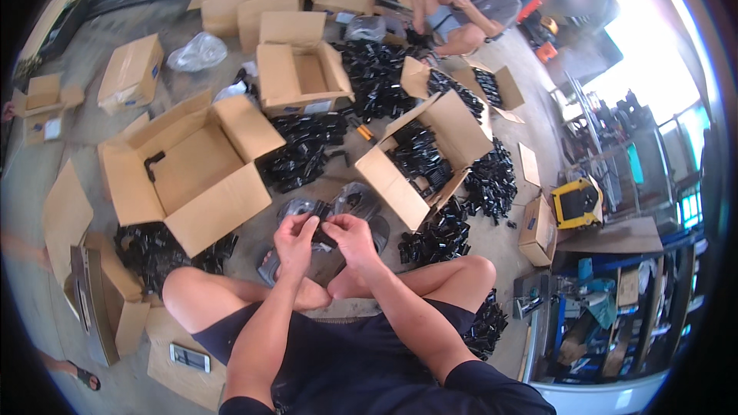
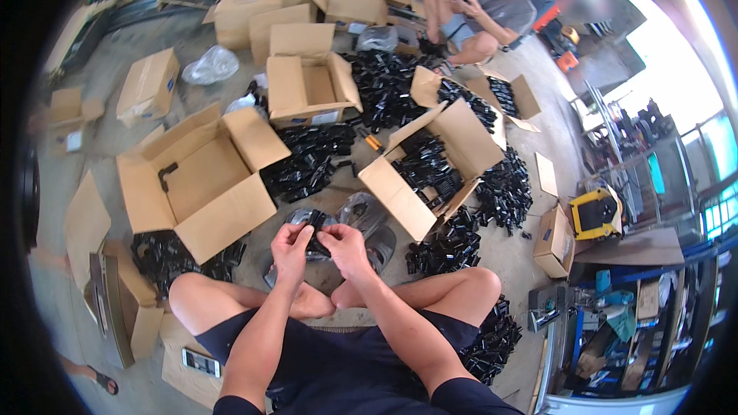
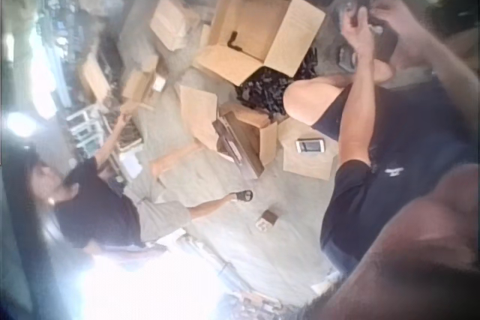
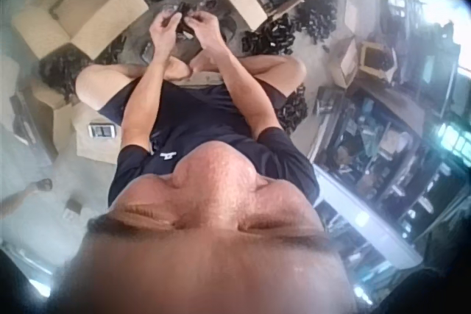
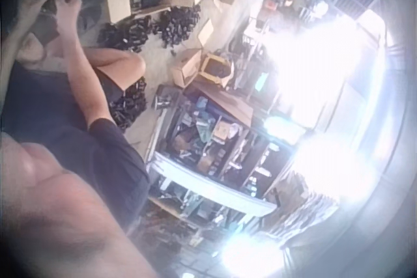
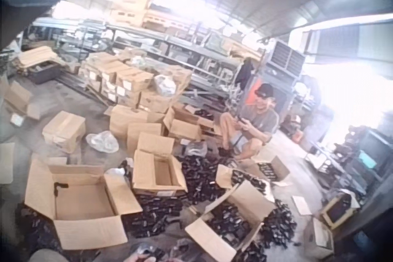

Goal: The person sits on the floor and sorts through black plastic components, picking them up by hand and placing some into a small plastic bag while others are organized within cardboard boxes.

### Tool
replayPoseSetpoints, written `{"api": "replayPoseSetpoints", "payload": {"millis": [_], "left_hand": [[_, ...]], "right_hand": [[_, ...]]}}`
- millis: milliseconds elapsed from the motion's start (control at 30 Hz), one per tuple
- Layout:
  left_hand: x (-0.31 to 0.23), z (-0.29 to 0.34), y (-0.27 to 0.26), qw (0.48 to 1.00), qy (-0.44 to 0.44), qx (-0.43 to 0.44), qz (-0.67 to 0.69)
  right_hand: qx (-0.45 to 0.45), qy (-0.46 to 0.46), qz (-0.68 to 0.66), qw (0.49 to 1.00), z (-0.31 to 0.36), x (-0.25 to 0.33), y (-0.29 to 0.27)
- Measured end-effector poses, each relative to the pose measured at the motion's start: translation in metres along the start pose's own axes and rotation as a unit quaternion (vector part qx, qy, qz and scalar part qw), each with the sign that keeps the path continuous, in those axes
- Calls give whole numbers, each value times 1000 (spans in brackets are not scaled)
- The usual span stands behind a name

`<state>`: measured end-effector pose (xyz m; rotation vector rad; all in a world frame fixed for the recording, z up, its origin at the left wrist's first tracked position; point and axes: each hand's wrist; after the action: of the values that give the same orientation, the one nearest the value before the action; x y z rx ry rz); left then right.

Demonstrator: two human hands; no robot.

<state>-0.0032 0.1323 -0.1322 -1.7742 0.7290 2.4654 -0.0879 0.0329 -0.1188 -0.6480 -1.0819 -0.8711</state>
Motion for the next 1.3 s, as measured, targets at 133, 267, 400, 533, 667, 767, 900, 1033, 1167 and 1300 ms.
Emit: {"api": "replayPoseSetpoints", "payload": {"millis": [133, 267, 400, 533, 667, 767, 900, 1033, 1167, 1300], "left_hand": [[1, -2, 0, 1000, 14, -4, 7], [12, -3, -4, 999, -14, 9, 33], [14, 0, -2, 999, -10, 4, 40], [12, -7, -13, 999, 26, -4, 27], [7, 0, -2, 1000, 24, 1, 13], [15, -2, 0, 999, 9, 18, 25], [15, -3, -2, 998, 9, 15, 65], [12, 0, -3, 998, 32, 8, 48], [16, 0, -7, 1000, 19, 7, 9], [10, 3, -1, 999, 15, 15, 35]], "right_hand": [[-24, -62, 67, 995, 6, 7, 5], [-63, -148, 242, 957, 12, 13, 0], [-50, -187, 206, 959, 15, 12, -6], [-51, -201, 214, 955, 12, 9, 11], [-56, -211, 228, 949, 21, 27, 5], [-61, -214, 223, 949, 16, 18, 2], [-44, -223, 251, 941, 9, 10, -1], [-47, -232, 248, 939, 15, 16, 3], [-35, -250, 242, 937, 13, 17, -2], [-47, -228, 240, 943, 2, 2, -9]]}}
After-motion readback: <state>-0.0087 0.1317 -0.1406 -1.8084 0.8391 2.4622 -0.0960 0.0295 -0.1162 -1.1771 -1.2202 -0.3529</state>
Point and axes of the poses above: each hand's wrist, its own z-axis away from the middle knuckle, its own y-axis out of the palm, x = y × z, and after that the axes turned 9 degrees about -x, right-handed
